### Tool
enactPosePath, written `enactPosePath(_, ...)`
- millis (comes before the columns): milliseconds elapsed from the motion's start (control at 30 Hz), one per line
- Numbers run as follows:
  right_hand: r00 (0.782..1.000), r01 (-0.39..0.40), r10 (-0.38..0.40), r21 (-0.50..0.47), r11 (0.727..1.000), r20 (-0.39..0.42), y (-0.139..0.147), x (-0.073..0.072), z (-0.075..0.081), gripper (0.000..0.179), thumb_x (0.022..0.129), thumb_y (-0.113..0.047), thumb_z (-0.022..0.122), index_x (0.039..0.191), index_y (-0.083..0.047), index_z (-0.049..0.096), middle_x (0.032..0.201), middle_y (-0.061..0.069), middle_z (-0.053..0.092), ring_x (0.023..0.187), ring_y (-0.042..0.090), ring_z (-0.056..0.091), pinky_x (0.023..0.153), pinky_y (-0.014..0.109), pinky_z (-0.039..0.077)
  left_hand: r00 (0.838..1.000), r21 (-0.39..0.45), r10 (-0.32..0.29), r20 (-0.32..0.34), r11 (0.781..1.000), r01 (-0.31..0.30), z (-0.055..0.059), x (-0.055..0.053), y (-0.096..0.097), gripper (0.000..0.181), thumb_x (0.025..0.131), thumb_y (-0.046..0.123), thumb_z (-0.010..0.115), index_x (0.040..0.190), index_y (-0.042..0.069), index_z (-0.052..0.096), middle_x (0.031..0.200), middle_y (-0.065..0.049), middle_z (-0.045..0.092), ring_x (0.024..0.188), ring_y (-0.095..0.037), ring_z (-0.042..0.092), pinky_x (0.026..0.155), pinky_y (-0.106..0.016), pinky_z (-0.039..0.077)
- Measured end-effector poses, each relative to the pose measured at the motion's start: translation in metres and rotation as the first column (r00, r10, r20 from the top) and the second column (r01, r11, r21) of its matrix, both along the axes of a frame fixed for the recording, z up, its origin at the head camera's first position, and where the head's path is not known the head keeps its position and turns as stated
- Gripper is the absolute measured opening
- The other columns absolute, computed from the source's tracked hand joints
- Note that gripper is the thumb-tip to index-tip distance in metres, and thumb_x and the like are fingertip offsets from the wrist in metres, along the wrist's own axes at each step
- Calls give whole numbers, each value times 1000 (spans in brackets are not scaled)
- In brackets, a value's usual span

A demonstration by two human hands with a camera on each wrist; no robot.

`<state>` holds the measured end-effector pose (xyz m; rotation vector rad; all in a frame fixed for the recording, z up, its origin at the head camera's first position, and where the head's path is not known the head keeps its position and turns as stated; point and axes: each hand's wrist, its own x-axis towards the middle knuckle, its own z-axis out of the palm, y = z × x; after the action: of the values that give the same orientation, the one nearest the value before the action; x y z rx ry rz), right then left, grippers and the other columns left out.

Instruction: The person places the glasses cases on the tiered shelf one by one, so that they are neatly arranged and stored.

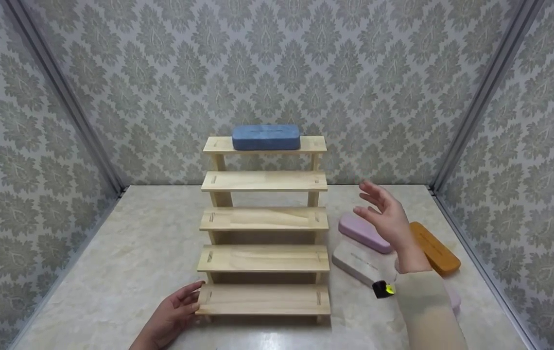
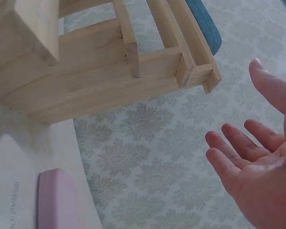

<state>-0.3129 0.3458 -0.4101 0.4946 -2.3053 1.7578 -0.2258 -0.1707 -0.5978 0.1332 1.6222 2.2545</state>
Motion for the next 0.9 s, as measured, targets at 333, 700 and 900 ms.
enactPosePath(333,999,-44,47,-107,993,23,21,21,-42,59,100,1,62,155,-4,41,143,-14,60,128,-1,59,96,13,52,1000,-15,6,6,1000,-6,0,-1,1,67,97,7,68,156,0,37,129,-7,66,110,-17,68,85,-32,59)
enactPosePath(700,995,0,18,-185,983,93,43,42,-90,56,101,3,58,153,5,38,138,-15,65,127,0,61,96,13,51,1000,-10,-3,-29,1000,3,-4,-1,0,67,96,4,66,155,-4,35,126,-4,68,110,-15,68,83,-30,60)
enactPosePath(900,987,51,-9,-264,963,159,50,54,-114,54,99,4,61,151,-6,48,134,-18,67,121,-5,63,93,14,54,1000,-8,11,-10,1000,-12,-3,0,2,68,96,4,67,155,-3,36,128,-5,67,110,-16,67,84,-31,59)
